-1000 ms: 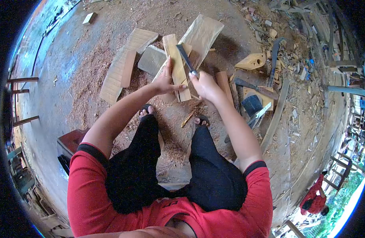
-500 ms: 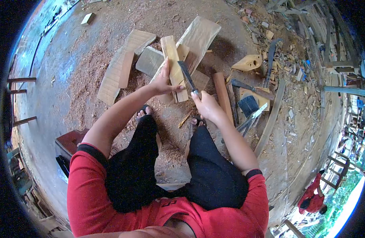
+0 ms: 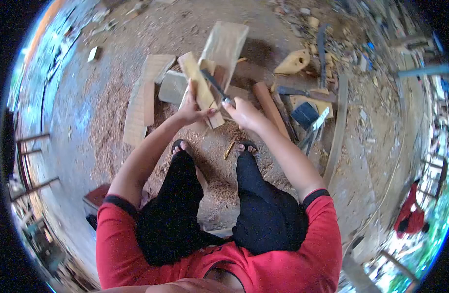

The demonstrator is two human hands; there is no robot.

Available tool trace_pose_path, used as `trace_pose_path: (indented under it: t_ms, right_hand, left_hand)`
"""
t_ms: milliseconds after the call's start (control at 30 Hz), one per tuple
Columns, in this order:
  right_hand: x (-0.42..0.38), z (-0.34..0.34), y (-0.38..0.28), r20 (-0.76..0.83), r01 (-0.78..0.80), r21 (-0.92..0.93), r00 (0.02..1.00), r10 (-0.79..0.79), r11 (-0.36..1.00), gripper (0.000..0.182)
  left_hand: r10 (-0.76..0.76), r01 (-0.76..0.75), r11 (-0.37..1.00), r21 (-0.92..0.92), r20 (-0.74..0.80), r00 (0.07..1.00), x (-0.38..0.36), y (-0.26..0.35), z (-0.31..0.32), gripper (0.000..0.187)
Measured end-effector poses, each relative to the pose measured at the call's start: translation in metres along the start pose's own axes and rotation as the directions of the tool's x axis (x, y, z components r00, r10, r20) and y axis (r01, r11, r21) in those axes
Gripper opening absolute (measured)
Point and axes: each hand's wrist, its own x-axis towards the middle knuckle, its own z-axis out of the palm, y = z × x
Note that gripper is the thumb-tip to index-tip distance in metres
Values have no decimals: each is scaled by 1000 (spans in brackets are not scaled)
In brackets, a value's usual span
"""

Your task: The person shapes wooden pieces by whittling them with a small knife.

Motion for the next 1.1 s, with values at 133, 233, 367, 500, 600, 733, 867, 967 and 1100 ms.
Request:
trace_pose_path:
  t_ms: [133, 233, 367, 500, 600, 733, 867, 967, 1100]
  right_hand:
    - [-32, 2, 71, 5, -20, 287, 1000, 19, 958, 52]
    - [-49, -3, 139, -132, -13, 335, 989, 60, 942, 49]
    - [-75, -21, 208, -447, -117, 311, 858, 253, 943, 49]
    - [-84, -35, 297, -640, -191, 439, 619, 454, 878, 46]
    - [-92, -47, 333, -701, -292, 445, 475, 533, 846, 41]
    - [-101, -53, 375, -767, -503, 288, 388, 511, 815, 48]
    - [-115, -57, 371, -652, -654, 128, 511, 560, 746, 53]
    - [-114, -52, 379, -660, -660, 59, 537, 525, 749, 57]
    - [-110, -43, 399, -699, -638, 68, 518, 494, 767, 58]
  left_hand:
    - [36, -36, 999, -16, -13, 999, 1, 3, -3, 118]
    - [62, -63, 983, -172, -12, 998, -1, 4, -1, 116]
    - [6, 7, 964, -267, 47, 999, 5, -11, -2, 114]
    - [-64, 97, 924, -370, 102, 993, 12, -6, -7, 106]
    - [-86, 114, 930, -348, 96, 992, 8, 21, -11, 103]
    - [-84, 125, 920, -371, 126, 988, 9, 6, -13, 100]
    - [-78, 125, 927, -353, 145, 986, 13, -11, -15, 100]
    - [-152, 201, 922, -330, 168, 974, 10, 6, -17, 97]
    - [-106, 110, 993, -38, 102, 989, 16, 0, -22, 99]
